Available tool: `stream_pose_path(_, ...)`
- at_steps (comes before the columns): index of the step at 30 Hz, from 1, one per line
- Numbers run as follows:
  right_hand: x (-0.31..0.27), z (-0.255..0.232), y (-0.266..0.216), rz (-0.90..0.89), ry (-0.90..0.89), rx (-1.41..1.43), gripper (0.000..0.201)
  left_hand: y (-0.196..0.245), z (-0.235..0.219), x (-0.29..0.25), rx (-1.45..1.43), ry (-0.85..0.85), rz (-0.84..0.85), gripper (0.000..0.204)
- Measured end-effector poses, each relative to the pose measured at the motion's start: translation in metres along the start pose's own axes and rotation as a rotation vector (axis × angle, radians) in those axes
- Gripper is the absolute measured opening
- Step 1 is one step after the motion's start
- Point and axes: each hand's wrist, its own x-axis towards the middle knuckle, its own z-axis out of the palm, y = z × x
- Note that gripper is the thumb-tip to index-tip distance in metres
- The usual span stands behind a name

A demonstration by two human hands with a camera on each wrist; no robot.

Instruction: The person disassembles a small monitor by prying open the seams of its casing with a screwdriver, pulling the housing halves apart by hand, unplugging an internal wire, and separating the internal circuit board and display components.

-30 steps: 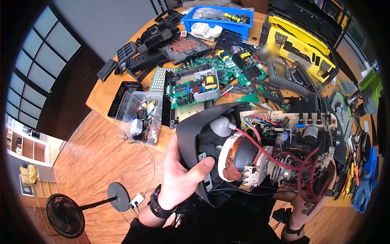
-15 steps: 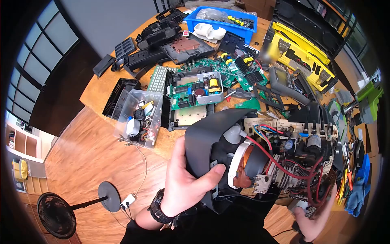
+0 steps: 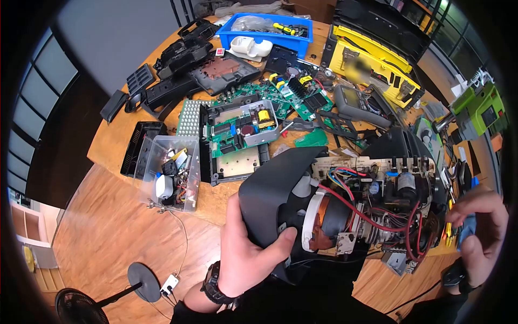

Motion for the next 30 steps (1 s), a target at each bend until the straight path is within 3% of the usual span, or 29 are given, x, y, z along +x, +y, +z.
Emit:
stream_pose_path(1,0.012,0.01,-0.009,-0.033,-0.011,0.019,0.048,0.0,0.0,-0.001,0.012,0.002,0.007,0.063)
stream_pose_path(3,0.027,0.021,0.013,-0.371,-0.118,-0.117,0.04,-0.002,0.0,-0.003,0.001,0.003,0.009,0.063)
stream_pose_path(5,0.032,0.034,-0.004,-0.318,-0.115,-0.157,0.038,-0.004,0.001,-0.005,-0.012,0.009,0.013,0.063)
stream_pose_path(10,0.023,0.04,-0.015,-0.44,-0.069,-0.273,0.053,-0.002,0.006,-0.008,-0.088,0.059,0.004,0.064)
stream_pose_path(13,0.015,0.046,-0.012,-0.535,-0.03,-0.421,0.039,-0.004,0.003,-0.008,-0.068,0.053,-0.001,0.066)
stream_pose_path(17,0.015,0.047,-0.008,-0.507,-0.013,-0.426,0.034,-0.004,-0.001,-0.008,-0.009,0.023,-0.009,0.069)
stream_pose_path(19,0.013,0.046,-0.007,-0.437,0.084,-0.325,0.033,-0.003,0.0,-0.011,-0.029,0.048,-0.022,0.072)
stream_pose_path(22,0.021,0.028,-0.004,-0.479,-0.019,-0.28,0.034,-0.004,-0.004,-0.013,0.059,-0.028,0.037,0.084)
stream_pose_path(25,0.018,0.014,0.002,-0.533,-0.091,-0.238,0.028,0.004,0.01,-0.01,-0.119,0.081,0.006,0.078)
stream_pose_path(27,0.009,0.007,0.007,-0.431,0.055,-0.231,0.023,0.002,0.006,-0.012,-0.019,0.006,0.028,0.089)
stream_pose_path(30,0.008,0.003,0.017,-0.326,0.161,-0.206,0.017,-0.003,0.004,-0.013,0.045,0.064,0.043,0.093)
